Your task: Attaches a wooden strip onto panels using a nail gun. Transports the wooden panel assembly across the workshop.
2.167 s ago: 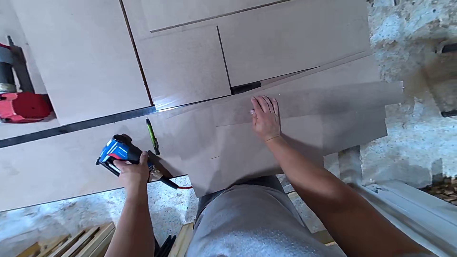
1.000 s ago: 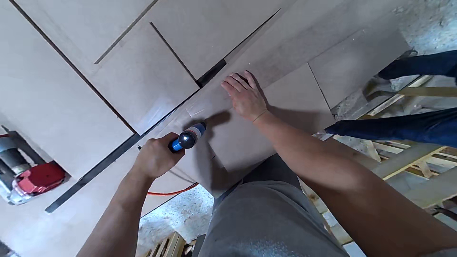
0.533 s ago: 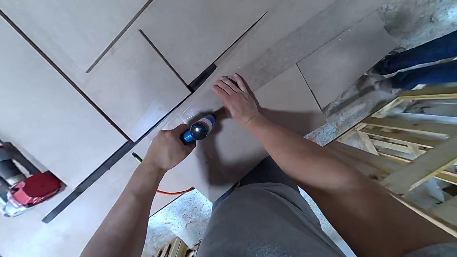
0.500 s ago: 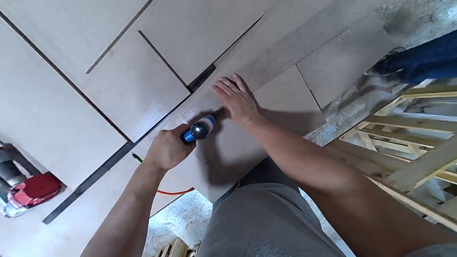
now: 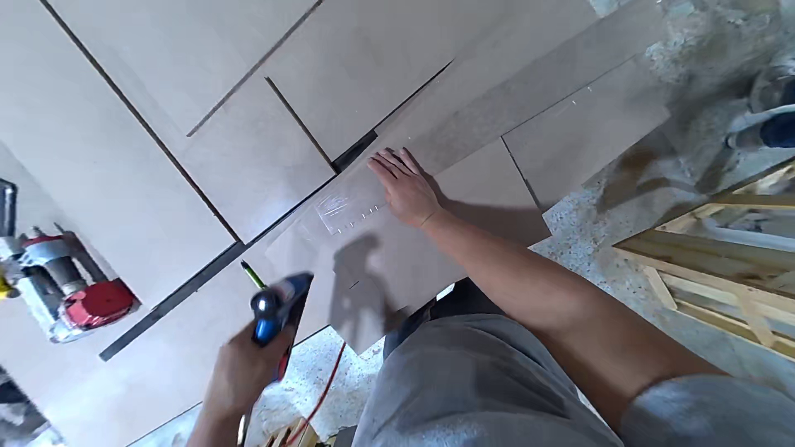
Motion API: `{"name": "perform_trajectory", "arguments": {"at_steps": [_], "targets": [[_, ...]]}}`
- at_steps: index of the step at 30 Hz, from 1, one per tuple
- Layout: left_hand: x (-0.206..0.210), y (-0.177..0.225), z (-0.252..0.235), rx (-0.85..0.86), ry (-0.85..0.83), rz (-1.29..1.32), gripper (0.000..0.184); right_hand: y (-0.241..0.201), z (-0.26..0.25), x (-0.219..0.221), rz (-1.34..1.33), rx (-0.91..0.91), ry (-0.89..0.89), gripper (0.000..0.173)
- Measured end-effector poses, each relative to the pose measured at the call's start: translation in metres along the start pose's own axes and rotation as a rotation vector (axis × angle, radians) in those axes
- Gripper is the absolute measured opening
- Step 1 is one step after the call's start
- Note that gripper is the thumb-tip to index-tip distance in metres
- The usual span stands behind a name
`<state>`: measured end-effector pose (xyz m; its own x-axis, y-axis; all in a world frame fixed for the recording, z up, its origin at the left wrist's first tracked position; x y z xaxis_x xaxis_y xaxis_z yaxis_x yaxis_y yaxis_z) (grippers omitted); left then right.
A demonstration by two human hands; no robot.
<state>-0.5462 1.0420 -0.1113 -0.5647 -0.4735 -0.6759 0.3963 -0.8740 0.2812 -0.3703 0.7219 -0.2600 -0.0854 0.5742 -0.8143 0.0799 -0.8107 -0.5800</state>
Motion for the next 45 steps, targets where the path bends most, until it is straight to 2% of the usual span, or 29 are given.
{"name": "perform_trajectory", "arguments": {"at_steps": [2, 4, 7, 10, 13, 14, 17, 19, 22, 31, 45], "targets": [[0.015, -0.02, 0.049, -0.112, -0.021, 0.036, 0.044, 0.018, -0.002, -0.024, 0.003, 0.007, -0.004, 0.047], [0.032, -0.024, 0.083, -0.148, -0.037, 0.11, 0.044, 0.056, -0.006, -0.058, 0.102, 0.062, -0.004, 0.045], [0.05, 0.018, 0.096, -0.132, -0.111, 0.178, 0.041, 0.127, -0.013, -0.105, 0.265, 0.127, -0.016, 0.05], [0.049, 0.085, 0.068, 0.042, -0.157, 0.217, 0.045, 0.165, -0.02, -0.112, 0.283, 0.07, 0.005, 0.051], [0.037, 0.143, 0.022, 0.253, -0.058, 0.32, 0.047, 0.166, -0.02, -0.108, 0.243, 0.047, 0.044, 0.048], [0.029, 0.161, 0.003, 0.301, -0.025, 0.256, 0.044, 0.166, -0.021, -0.109, 0.23, 0.044, 0.056, 0.047], [0.013, 0.206, -0.049, 0.414, 0.053, -0.208, 0.032, 0.166, -0.026, -0.114, 0.18, 0.024, 0.131, 0.042], [0.017, 0.209, -0.081, 0.443, 0.06, -0.401, 0.039, 0.166, -0.025, -0.113, 0.165, 0.037, 0.113, 0.043], [0.024, 0.197, -0.111, 0.456, 0.029, -0.418, 0.03, 0.166, -0.026, -0.113, 0.14, 0.047, 0.116, 0.044], [0.025, 0.203, -0.128, 0.472, -0.028, -0.419, 0.02, 0.17, -0.026, -0.112, 0.117, 0.051, 0.147, 0.046], [0.05, 0.283, -0.14, 0.54, -0.051, -0.441, 0.015, 0.17, -0.026, -0.113, 0.092, 0.061, 0.112, 0.05]]}}
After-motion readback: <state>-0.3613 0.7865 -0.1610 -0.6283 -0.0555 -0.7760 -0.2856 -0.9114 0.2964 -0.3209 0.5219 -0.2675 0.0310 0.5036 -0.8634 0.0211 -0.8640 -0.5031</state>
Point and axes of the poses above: each hand's wrist, its own z-axis away from the middle knuckle, its own x-axis out of the palm, y = z × x, the point moved 6 cm from there along -z, towards the middle knuckle, and after that the axes turned 14 degrees about x, right-handed, at the moved point
